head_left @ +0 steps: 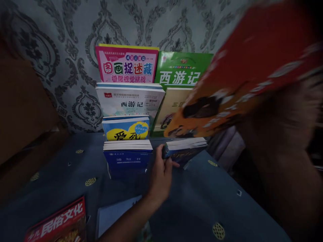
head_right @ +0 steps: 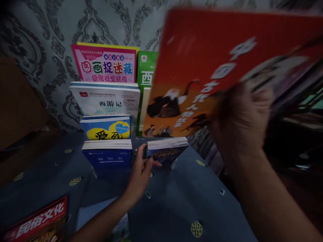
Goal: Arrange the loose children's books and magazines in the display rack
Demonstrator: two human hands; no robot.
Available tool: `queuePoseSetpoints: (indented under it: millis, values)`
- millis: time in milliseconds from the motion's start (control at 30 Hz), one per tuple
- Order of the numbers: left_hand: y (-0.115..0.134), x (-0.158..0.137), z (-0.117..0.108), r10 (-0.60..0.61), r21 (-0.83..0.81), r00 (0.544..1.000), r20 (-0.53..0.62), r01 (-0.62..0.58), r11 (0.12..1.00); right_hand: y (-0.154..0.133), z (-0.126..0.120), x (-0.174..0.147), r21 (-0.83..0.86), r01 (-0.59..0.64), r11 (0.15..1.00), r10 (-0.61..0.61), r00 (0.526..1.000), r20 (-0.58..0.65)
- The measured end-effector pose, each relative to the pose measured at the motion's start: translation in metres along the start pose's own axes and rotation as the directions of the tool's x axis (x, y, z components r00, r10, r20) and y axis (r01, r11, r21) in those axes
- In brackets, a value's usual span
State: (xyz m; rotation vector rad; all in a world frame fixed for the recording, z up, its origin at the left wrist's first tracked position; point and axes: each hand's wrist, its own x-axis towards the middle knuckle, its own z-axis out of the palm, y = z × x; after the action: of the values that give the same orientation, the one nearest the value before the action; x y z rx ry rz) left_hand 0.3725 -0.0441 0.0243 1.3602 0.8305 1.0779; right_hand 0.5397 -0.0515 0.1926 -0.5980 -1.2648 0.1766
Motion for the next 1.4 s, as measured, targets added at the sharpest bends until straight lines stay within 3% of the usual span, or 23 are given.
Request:
queuePoseSetpoints:
  millis: [100,267,433,533,600,733,900,1067,1267,1333,1400]
  values:
    - [-0.002,0.000,0.001,-0.031,-0.043,0.999,0.012,0.031,0.999,0.025,0.023,0.000,0.086,0.002,0.996,-0.006,0.999,0.042]
    - [-0.006,0.001,0.002,-0.044,-0.081,0.999,0.024,0.046,0.996,0.074,0.016,-0.011,0.125,-0.230,0.965,0.199,0.955,0.219]
    - [-0.006,0.001,0.004,-0.053,-0.072,0.998,0.031,0.055,0.996,0.090,-0.002,-0.025,-0.035,-0.454,0.890,0.430,0.812,0.394]
    - [-0.004,0.000,0.004,-0.048,-0.063,0.998,0.035,0.050,0.997,0.083,-0.010,-0.025,-0.190,-0.455,0.870,0.483,0.712,0.509]
    - [-0.003,0.000,0.002,-0.042,-0.053,0.998,0.040,0.044,0.998,0.077,-0.017,-0.021,-0.265,-0.419,0.869,0.493,0.677,0.546]
    - [-0.002,-0.001,0.000,-0.032,-0.028,0.998,0.056,0.034,0.999,0.072,-0.041,-0.007,-0.362,-0.354,0.862,0.502,0.693,0.517]
    - [0.000,0.001,-0.002,-0.073,-0.006,0.996,0.057,0.073,0.997,0.070,-0.058,-0.001,-0.438,-0.302,0.847,0.523,0.623,0.582]
    - [0.006,0.004,-0.005,-0.068,-0.043,0.995,0.076,0.071,0.997,0.068,-0.050,-0.011,-0.385,-0.334,0.860,0.502,0.689,0.523]
    - [0.004,0.007,-0.009,-0.063,0.007,0.996,0.062,0.062,0.998,0.077,-0.053,-0.023,-0.250,-0.453,0.856,0.515,0.791,0.331]
    - [0.001,0.008,-0.011,-0.055,0.015,0.996,0.070,0.054,0.998,0.083,-0.058,-0.029,-0.252,-0.517,0.818,0.575,0.743,0.343]
    - [-0.003,0.008,-0.013,-0.052,0.022,0.995,0.083,0.050,0.999,0.089,-0.064,-0.034,-0.287,-0.587,0.757,0.652,0.654,0.383]
